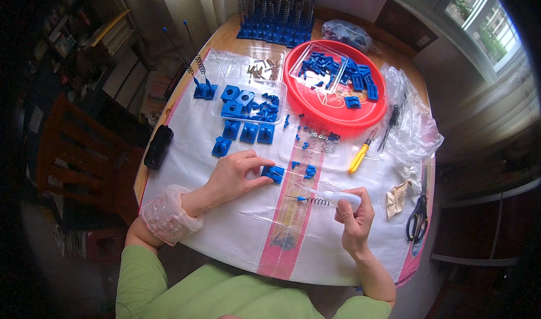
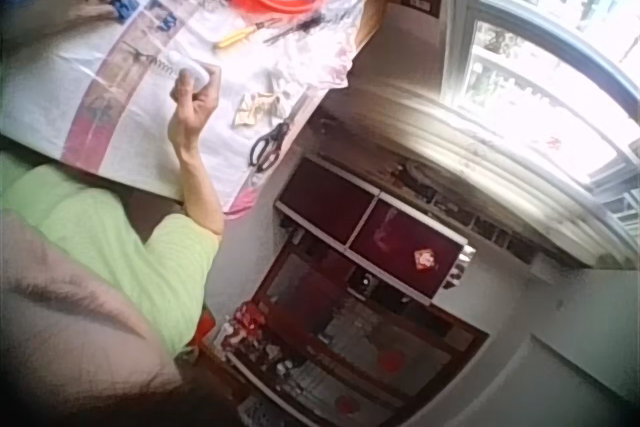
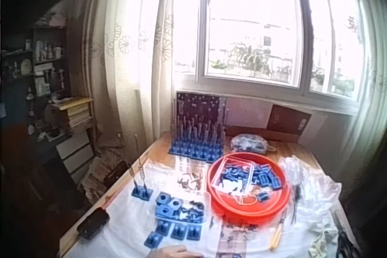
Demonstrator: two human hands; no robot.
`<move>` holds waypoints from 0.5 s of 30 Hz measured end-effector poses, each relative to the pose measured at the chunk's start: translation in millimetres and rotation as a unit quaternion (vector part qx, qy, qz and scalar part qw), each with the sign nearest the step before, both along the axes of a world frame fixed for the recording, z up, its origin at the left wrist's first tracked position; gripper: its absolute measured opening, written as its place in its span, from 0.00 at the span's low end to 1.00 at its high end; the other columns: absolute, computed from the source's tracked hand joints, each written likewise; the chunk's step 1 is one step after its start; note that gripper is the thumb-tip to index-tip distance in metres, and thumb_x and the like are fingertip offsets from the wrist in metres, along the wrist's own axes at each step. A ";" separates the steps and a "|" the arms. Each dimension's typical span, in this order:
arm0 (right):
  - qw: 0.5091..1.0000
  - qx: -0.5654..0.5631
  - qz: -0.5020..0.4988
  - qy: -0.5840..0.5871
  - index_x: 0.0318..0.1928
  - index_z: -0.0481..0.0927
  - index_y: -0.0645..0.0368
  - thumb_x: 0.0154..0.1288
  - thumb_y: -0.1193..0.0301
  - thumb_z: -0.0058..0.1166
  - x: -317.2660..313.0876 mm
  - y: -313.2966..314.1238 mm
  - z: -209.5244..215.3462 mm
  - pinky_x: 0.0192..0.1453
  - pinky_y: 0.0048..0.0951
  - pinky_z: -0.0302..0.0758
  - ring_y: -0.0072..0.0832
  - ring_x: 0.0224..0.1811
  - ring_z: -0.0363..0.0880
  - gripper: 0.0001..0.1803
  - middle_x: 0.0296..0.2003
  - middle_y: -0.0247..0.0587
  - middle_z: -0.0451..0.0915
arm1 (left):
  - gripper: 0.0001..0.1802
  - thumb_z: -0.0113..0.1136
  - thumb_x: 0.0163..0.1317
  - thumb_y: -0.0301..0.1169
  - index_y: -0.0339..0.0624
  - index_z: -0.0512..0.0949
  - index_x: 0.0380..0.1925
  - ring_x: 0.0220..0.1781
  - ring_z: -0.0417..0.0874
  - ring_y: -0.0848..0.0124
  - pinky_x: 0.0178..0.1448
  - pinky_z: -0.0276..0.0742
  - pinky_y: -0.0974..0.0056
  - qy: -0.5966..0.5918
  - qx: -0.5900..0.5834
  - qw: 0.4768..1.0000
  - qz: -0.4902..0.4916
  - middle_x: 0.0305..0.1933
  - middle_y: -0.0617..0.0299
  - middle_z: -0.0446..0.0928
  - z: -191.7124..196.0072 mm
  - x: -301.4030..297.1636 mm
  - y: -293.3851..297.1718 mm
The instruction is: Assembling a spring and rod into a blue plastic fixture component.
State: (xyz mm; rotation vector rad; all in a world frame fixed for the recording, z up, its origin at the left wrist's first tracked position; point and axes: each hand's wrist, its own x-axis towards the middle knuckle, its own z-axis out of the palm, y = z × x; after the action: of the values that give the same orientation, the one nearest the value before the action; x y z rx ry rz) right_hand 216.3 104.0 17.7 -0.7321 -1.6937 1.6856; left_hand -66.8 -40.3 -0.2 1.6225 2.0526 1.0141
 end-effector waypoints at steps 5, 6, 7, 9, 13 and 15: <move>1.000 0.006 -0.002 -0.002 0.46 0.71 0.57 0.82 0.63 0.57 -0.4 -0.2 1.1 0.25 0.20 0.54 0.12 0.22 0.58 0.13 0.24 0.25 0.67 | 0.18 0.77 0.61 0.41 0.53 0.89 0.50 0.36 0.86 0.67 0.41 0.81 0.61 -0.001 0.003 1.000 -0.001 0.34 0.64 0.82 -0.8 -0.4 0.0; 1.000 0.006 -0.002 -0.004 0.46 0.71 0.57 0.82 0.62 0.58 -0.2 0.0 1.3 0.25 0.20 0.55 0.12 0.22 0.58 0.13 0.24 0.25 0.67 | 0.18 0.77 0.61 0.41 0.53 0.89 0.50 0.36 0.86 0.67 0.40 0.81 0.61 0.000 0.004 1.000 -0.001 0.34 0.64 0.82 -1.1 -0.2 0.1; 1.000 0.007 -0.002 -0.005 0.46 0.71 0.57 0.82 0.62 0.58 0.0 0.2 1.4 0.25 0.20 0.55 0.12 0.22 0.58 0.13 0.24 0.25 0.68 | 0.18 0.77 0.61 0.41 0.53 0.89 0.50 0.36 0.86 0.67 0.40 0.81 0.61 0.002 0.004 1.000 -0.001 0.34 0.64 0.82 -1.3 -0.1 0.3; 1.000 0.009 0.000 -0.005 0.46 0.71 0.57 0.82 0.62 0.58 0.4 0.7 0.6 0.24 0.20 0.55 0.12 0.22 0.58 0.13 0.24 0.25 0.68 | 0.18 0.78 0.60 0.39 0.52 0.89 0.50 0.35 0.84 0.68 0.40 0.80 0.63 0.000 0.006 1.000 0.000 0.33 0.65 0.81 -1.2 0.4 0.1; 1.000 0.010 -0.001 -0.003 0.46 0.71 0.57 0.82 0.61 0.57 0.0 0.8 0.2 0.24 0.20 0.55 0.12 0.22 0.58 0.13 0.24 0.25 0.68 | 0.18 0.78 0.61 0.41 0.53 0.89 0.50 0.36 0.86 0.67 0.41 0.82 0.61 0.001 -0.002 1.000 0.000 0.34 0.65 0.82 0.1 0.3 0.5; 1.000 0.009 -0.002 -0.003 0.46 0.71 0.57 0.81 0.62 0.58 -0.5 0.5 1.2 0.24 0.20 0.55 0.12 0.22 0.58 0.13 0.24 0.24 0.67 | 0.18 0.78 0.61 0.41 0.53 0.89 0.50 0.35 0.86 0.67 0.41 0.82 0.61 0.002 -0.001 1.000 0.001 0.34 0.65 0.82 1.1 0.4 0.2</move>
State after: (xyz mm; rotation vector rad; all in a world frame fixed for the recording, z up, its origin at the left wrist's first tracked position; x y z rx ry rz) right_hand 215.8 104.5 18.8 -0.7311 -1.7081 1.6660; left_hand -66.3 -40.0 0.9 1.6238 2.0566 1.0097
